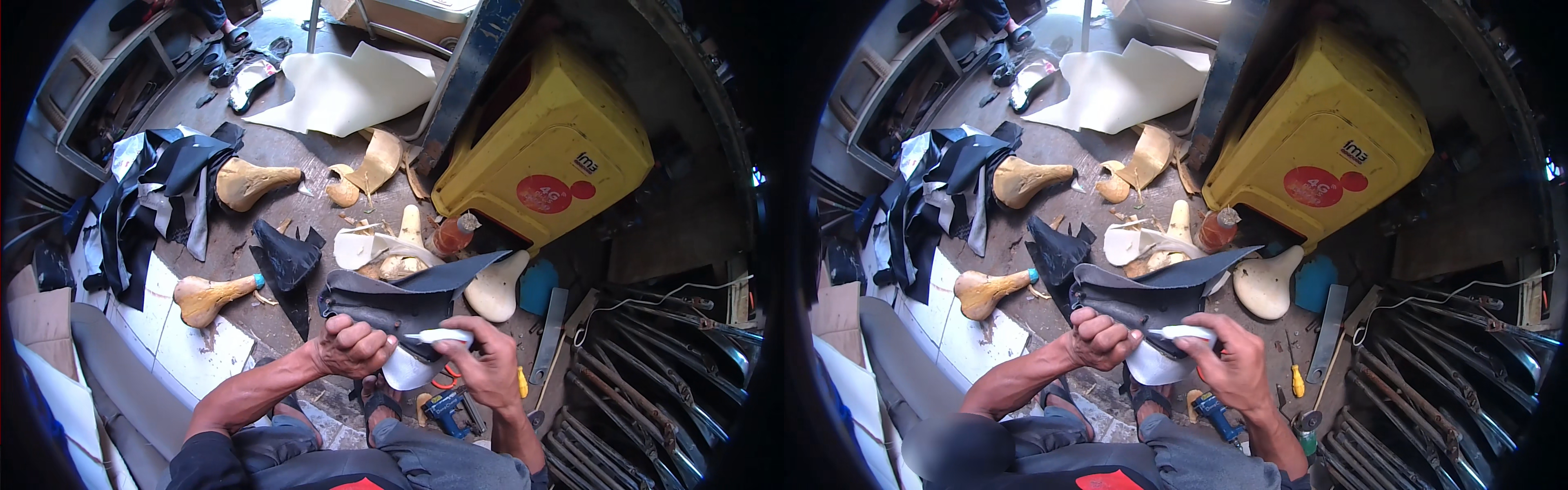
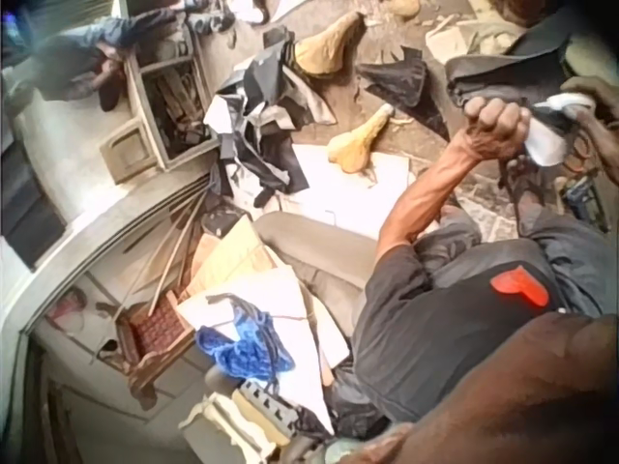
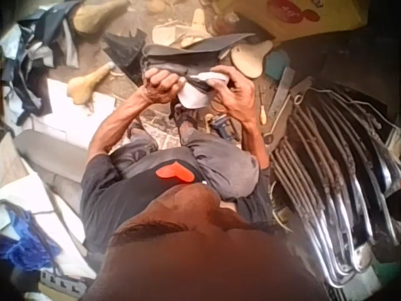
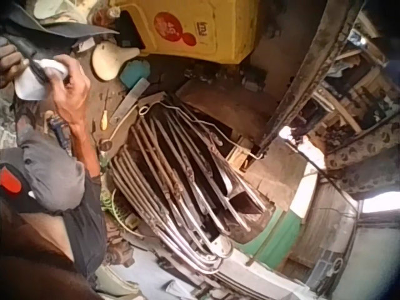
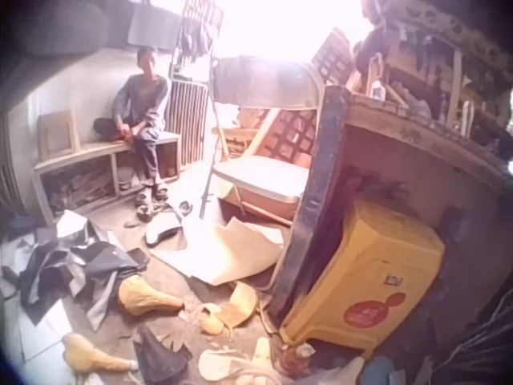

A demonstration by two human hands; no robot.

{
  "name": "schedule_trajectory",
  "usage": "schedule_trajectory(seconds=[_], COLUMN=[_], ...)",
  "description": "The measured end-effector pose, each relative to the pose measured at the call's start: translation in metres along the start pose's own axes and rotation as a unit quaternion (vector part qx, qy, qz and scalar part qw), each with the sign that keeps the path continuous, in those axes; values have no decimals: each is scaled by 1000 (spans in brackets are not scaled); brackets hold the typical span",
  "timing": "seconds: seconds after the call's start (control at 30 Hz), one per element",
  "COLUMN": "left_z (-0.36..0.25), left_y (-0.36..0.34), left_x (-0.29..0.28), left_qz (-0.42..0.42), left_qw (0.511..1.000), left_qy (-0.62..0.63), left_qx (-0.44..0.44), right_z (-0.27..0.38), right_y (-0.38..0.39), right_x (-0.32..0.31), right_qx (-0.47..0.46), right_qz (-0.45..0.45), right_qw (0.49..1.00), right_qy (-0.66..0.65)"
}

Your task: The person reupholsters a small seat by stretching a black vinyl cover over the metal frame and securing it with adhesive or staples.

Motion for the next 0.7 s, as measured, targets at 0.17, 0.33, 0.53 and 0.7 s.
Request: schedule_trajectory(seconds=[0.17, 0.33, 0.53, 0.7], left_z=[6, 6, 10, 9], left_y=[10, 11, 14, 0], left_x=[-1, 7, 13, 23], left_qz=[10, 27, 77, 79], left_qw=[1000, 999, 996, 993], left_qy=[-11, -10, -11, 21], left_qx=[-15, -22, -32, -83], right_z=[-64, -258, -259, -32], right_y=[23, 97, 120, 44], right_x=[-49, -106, -91, 1], right_qx=[-7, 131, 170, -223], right_qz=[-131, -266, -253, -138], right_qw=[961, 950, 921, 959], right_qy=[-244, 102, 242, 111])
Point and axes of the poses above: each hand's wrist, its own y-axis away from the middle knuckle, its own x-axis out of the palm, z = x × y, the point moved 9 cm from there along -y, towards the middle knuckle, and after that the axes turned 13 degrees about -y, right-handed, at the moved point
